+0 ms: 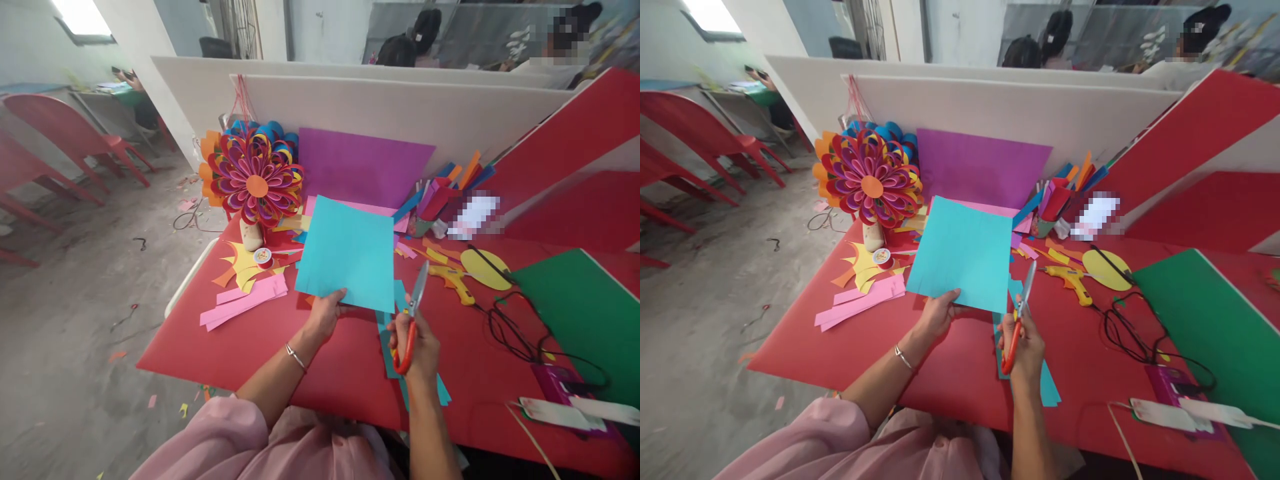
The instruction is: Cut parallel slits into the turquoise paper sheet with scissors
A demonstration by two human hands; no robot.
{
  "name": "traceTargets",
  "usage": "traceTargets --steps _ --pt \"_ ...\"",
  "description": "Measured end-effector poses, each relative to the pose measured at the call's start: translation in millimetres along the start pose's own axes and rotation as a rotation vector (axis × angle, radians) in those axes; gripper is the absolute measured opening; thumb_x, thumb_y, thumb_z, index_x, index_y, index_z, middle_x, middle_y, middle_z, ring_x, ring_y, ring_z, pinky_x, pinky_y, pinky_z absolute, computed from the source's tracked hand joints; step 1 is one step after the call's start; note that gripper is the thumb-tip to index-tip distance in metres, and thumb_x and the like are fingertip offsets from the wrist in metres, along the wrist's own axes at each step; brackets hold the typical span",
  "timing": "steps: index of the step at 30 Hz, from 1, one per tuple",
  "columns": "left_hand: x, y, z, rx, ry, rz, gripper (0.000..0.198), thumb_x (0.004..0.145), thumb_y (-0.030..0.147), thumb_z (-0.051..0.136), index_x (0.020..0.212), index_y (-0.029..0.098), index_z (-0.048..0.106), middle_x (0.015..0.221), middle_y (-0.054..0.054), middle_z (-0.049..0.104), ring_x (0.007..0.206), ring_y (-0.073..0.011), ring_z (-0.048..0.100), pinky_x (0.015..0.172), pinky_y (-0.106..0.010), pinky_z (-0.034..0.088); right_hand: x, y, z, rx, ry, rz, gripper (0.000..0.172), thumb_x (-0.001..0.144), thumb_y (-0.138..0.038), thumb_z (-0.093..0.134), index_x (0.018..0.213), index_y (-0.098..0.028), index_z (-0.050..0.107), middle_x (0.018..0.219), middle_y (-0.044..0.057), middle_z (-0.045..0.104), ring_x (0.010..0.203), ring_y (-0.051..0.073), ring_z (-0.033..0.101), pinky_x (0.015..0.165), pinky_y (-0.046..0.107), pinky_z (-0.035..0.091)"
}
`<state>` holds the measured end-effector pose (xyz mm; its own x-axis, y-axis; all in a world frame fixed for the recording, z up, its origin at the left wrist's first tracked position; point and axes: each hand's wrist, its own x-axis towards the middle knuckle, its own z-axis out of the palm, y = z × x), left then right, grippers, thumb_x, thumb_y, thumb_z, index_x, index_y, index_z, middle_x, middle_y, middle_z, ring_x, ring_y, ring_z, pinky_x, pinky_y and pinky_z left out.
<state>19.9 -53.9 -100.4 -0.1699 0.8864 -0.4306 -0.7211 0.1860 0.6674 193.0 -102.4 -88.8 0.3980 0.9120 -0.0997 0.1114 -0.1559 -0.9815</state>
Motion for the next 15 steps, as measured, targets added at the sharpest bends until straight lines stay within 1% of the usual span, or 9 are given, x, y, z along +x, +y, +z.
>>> traceTargets --steps 3,5,6,7,8,9,10,12,15 --pt "6.0 9.2 -1.0 -0.005 0.082 0.035 0.046 0.07 0.019 0.086 0.114 0.021 0.072 0.101 -0.005 0.08 0.093 -0.0252 0.077 0.081 -0.038 0.068 -10.2 2.2 16.6 -0.019 -0.052 -0.003 0.089 0.085 -0.076 0.071 0.149 -0.016 0.064 0.057 -0.007 0.054 0.042 0.012 0.05 0.038 0.022 0.045" --pt "6.5 16.0 -1.7 -0.019 0.096 0.051 0.048 0.07 0.021 0.086 0.116 0.021 0.071 0.101 -0.004 0.079 0.094 -0.0239 0.077 0.086 -0.041 0.068 -19.6 1.7 27.6 -0.022 -0.125 0.009 0.086 0.088 -0.077 0.067 0.148 -0.015 0.064 0.057 -0.006 0.054 0.043 0.014 0.053 0.04 0.023 0.047" --pt "5.8 19.3 -1.9 -0.041 0.094 0.073 0.052 0.07 0.021 0.086 0.119 0.021 0.07 0.104 -0.004 0.079 0.095 -0.0241 0.077 0.088 -0.043 0.067 -24.9 1.1 31.8 -0.023 -0.16 0.002 0.083 0.09 -0.077 0.064 0.146 -0.016 0.065 0.065 -0.004 0.06 0.048 0.014 0.057 0.043 0.025 0.051" --pt "4.7 22.3 -2.0 -0.065 0.096 0.092 0.054 0.069 0.02 0.086 0.121 0.022 0.07 0.106 -0.004 0.079 0.096 -0.0247 0.076 0.09 -0.046 0.067 -30.5 0.6 34.8 -0.013 -0.187 -0.017 0.08 0.092 -0.077 0.062 0.144 -0.016 0.065 0.075 0.0 0.066 0.055 0.015 0.063 0.052 0.027 0.058" --pt "3.4 25.0 -1.9 -0.089 0.062 0.101 0.056 0.07 0.019 0.086 0.123 0.023 0.07 0.111 -0.005 0.079 0.101 -0.0257 0.076 0.093 -0.048 0.067 -36.1 0.3 36.2 0.015 -0.222 -0.032 0.078 0.093 -0.077 0.06 0.144 -0.017 0.065 0.085 0.004 0.07 0.067 0.018 0.07 0.064 0.03 0.064" --pt "2.1 27.2 -1.6 -0.106 0.037 0.113 0.058 0.07 0.018 0.086 0.125 0.025 0.07 0.117 -0.005 0.079 0.106 -0.0266 0.075 0.095 -0.05 0.066 -41.7 0.3 36.2 0.043 -0.262 -0.033 0.077 0.094 -0.076 0.058 0.145 -0.018 0.063 0.093 0.006 0.072 0.076 0.02 0.074 0.073 0.032 0.066" --pt "0.8 29.1 -1.3 -0.108 0.024 0.119 0.059 0.07 0.018 0.086 0.127 0.026 0.07 0.122 -0.005 0.078 0.109 -0.0274 0.075 0.096 -0.051 0.066 -47.1 0.4 34.6 0.057 -0.304 -0.026 0.074 0.097 -0.074 0.057 0.146 -0.019 0.061 0.095 0.007 0.072 0.081 0.021 0.074 0.077 0.033 0.066" --pt "-1.8 31.6 -0.5 -0.095 0.004 0.119 0.061 0.071 0.02 0.087 0.128 0.028 0.069 0.128 -0.005 0.076 0.113 -0.0287 0.074 0.096 -0.052 0.066 -57.4 0.9 27.5 0.038 -0.351 -0.007 0.066 0.098 -0.067 0.061 0.145 -0.021 0.061 0.09 0.004 0.07 0.078 0.02 0.072 0.073 0.032 0.065" --pt "-6.4 33.6 0.4 -0.077 -0.027 0.123 0.062 0.072 0.025 0.088 0.13 0.03 0.068 0.13 -0.005 0.076 0.118 -0.0298 0.072 0.097 -0.052 0.066 -70.6 0.8 12.1 -0.031 -0.334 0.015 0.055 0.097 -0.054 0.068 0.142 -0.022 0.064 0.091 0.003 0.07 0.076 0.019 0.068 0.066 0.029 0.061"
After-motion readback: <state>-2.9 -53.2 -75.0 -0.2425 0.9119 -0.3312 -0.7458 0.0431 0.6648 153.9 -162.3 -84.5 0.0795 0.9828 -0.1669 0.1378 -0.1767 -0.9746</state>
